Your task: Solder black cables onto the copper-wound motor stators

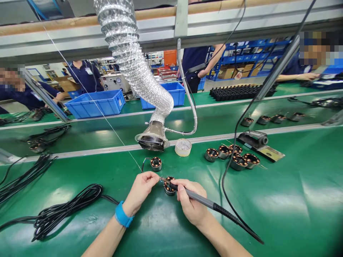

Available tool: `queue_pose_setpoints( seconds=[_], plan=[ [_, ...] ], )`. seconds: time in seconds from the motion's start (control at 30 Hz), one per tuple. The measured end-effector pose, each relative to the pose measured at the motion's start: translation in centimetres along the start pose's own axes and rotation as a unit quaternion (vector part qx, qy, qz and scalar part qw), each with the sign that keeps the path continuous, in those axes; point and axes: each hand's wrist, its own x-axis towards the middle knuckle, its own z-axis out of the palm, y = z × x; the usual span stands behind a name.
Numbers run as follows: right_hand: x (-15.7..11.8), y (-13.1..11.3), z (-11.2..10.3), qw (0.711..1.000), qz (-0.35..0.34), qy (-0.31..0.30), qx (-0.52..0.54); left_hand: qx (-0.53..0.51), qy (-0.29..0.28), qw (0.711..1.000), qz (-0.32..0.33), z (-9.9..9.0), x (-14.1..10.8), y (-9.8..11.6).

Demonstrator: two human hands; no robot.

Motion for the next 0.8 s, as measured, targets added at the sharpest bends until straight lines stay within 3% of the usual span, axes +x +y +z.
queue_pose_setpoints(
  seconds=[0.8],
  plan=[
    [-0.33, -0.11, -0.52, 0.999, 0.016, 0.033, 0.004, -0.017, -0.003, 1.0, -0.004, 0.11, -0.18, 0.37]
  ],
)
